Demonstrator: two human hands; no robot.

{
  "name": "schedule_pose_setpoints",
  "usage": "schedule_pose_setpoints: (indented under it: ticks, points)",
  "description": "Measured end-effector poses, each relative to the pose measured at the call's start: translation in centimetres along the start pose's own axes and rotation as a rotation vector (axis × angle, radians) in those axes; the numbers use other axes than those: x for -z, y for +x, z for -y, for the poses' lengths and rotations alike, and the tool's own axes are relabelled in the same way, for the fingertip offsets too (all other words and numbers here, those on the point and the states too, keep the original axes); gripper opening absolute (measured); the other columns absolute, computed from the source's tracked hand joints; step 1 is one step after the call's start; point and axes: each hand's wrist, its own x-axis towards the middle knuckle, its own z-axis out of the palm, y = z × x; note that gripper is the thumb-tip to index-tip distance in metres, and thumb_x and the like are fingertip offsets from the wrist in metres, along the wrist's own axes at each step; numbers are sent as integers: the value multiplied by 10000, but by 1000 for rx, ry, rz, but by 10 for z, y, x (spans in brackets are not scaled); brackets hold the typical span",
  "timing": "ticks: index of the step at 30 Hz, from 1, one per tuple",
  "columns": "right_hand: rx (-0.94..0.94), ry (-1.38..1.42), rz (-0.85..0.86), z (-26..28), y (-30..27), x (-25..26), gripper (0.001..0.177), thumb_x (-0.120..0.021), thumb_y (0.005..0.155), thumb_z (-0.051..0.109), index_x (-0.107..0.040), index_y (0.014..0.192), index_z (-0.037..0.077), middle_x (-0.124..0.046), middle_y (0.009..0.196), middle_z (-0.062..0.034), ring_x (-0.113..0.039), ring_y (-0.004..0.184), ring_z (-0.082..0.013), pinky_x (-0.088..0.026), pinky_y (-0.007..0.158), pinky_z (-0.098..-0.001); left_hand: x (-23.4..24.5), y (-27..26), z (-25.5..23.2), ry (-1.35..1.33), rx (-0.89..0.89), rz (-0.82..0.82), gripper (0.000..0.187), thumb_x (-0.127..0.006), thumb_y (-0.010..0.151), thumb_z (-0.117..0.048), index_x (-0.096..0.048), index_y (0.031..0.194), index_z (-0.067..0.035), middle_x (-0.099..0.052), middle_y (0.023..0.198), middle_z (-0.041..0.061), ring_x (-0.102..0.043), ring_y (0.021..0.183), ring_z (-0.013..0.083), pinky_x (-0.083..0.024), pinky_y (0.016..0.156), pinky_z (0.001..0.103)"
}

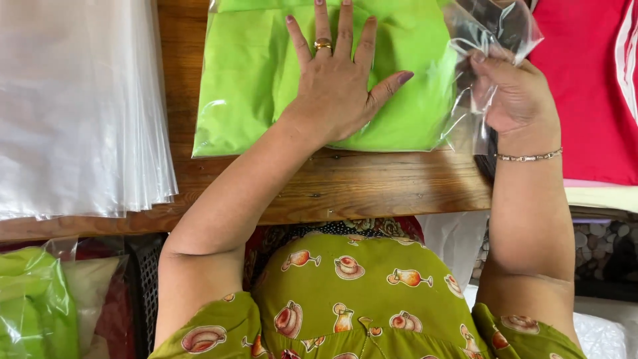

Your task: Placing a neon green pillow into a plastic bag and sealing it with a tool

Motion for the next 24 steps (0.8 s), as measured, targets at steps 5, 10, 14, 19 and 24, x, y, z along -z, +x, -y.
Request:
schedule_pose_setpoints:
  ticks: [5, 10, 14, 19, 24]
  points:
    - [-147, -520, 295, -5, -29, -38, 665, -580, 775, 111, -297, 1376, 85, -343, 1424, -44, -325, 1329, -158, -267, 1116, -325, -5, 5, -12, 39, 53, 265, 871, -61, 849, -687, 9, 1517, -133, 153, 1508, 180, 187, 1351, 381, 90, 1061, 661]
    - [-233, -1027, 176, 26, -32, -47, 1109, -714, 665, 232, 49, 1456, 87, 29, 1554, -147, 39, 1439, -249, -19, 1150, -414, 21, -1, -8, -14, 32, 290, 870, -90, 871, -677, 22, 1523, -112, 215, 1471, 182, 239, 1319, 382, 109, 1071, 644]
    - [144, -867, -5, 18, -21, -26, 397, -669, 837, 44, -537, 1210, 59, -575, 1126, -27, -577, 1071, -150, -459, 986, -272, 23, -6, 5, -25, -11, 5, 800, -181, 931, -647, -145, 1461, -49, -163, 1483, 305, -70, 1348, 514, 10, 1027, 682]
    - [242, -929, 833, 21, -15, -25, 85, -616, 876, 124, -545, 872, 78, -516, 750, -10, -564, 672, -113, -560, 661, -194, 36, -13, 13, -1, -39, -82, 772, -199, 961, -617, -200, 1442, -13, -232, 1444, 345, -165, 1338, 530, -7, 1026, 683]
    - [180, -1085, 88, 40, -28, -50, 522, -610, 848, -4, -449, 1342, 50, -459, 1371, -150, -423, 1263, -260, -278, 1072, -354, 39, -14, 24, 27, -69, -191, 729, -299, 987, -588, -301, 1377, 27, -317, 1366, 317, -289, 1248, 564, -133, 970, 741]
